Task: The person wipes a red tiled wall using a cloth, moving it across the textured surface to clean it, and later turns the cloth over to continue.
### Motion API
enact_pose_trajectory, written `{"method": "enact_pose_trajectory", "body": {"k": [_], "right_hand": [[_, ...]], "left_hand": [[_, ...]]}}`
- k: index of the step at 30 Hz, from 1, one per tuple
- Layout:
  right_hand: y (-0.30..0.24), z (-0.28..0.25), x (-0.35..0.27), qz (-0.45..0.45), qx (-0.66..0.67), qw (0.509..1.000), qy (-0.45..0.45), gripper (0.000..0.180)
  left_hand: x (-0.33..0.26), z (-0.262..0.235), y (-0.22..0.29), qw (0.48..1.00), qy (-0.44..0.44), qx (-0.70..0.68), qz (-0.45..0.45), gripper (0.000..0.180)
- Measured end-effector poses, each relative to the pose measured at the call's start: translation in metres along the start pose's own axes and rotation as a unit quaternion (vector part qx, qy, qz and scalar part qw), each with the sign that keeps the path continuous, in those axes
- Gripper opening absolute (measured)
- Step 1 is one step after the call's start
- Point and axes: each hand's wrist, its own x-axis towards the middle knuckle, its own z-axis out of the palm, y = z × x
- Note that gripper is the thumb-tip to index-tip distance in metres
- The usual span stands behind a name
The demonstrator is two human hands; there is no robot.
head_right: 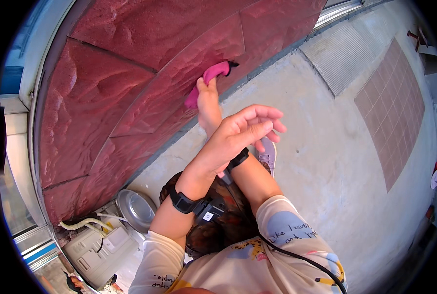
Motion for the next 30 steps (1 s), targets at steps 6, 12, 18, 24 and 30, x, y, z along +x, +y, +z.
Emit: {"method": "enact_pose_trajectory", "body": {"k": [6, 12, 18, 24, 30], "right_hand": [[0.025, 0.018, -0.007, -0.032, -0.143, 0.989, 0.003, 0.066], [0.014, 0.023, -0.015, -0.088, -0.211, 0.974, 0.009, 0.062], [-0.035, -0.063, 0.079, -0.131, -0.078, 0.981, 0.118, 0.047], [-0.023, -0.063, 0.074, -0.079, -0.093, 0.986, 0.113, 0.039], [-0.051, -0.081, 0.085, -0.027, -0.087, 0.992, 0.084, 0.040]], "left_hand": [[-0.007, -0.001, 0.006, 1.000, -0.022, 0.002, 0.000, 0.031], [-0.012, -0.006, 0.015, 1.000, -0.010, 0.017, 0.010, 0.031], [-0.007, -0.001, 0.010, 1.000, -0.008, 0.019, 0.001, 0.030], [-0.007, -0.001, 0.015, 0.999, 0.012, 0.030, 0.001, 0.030], [0.000, 0.006, 0.004, 1.000, -0.018, 0.010, 0.015, 0.029]]}}
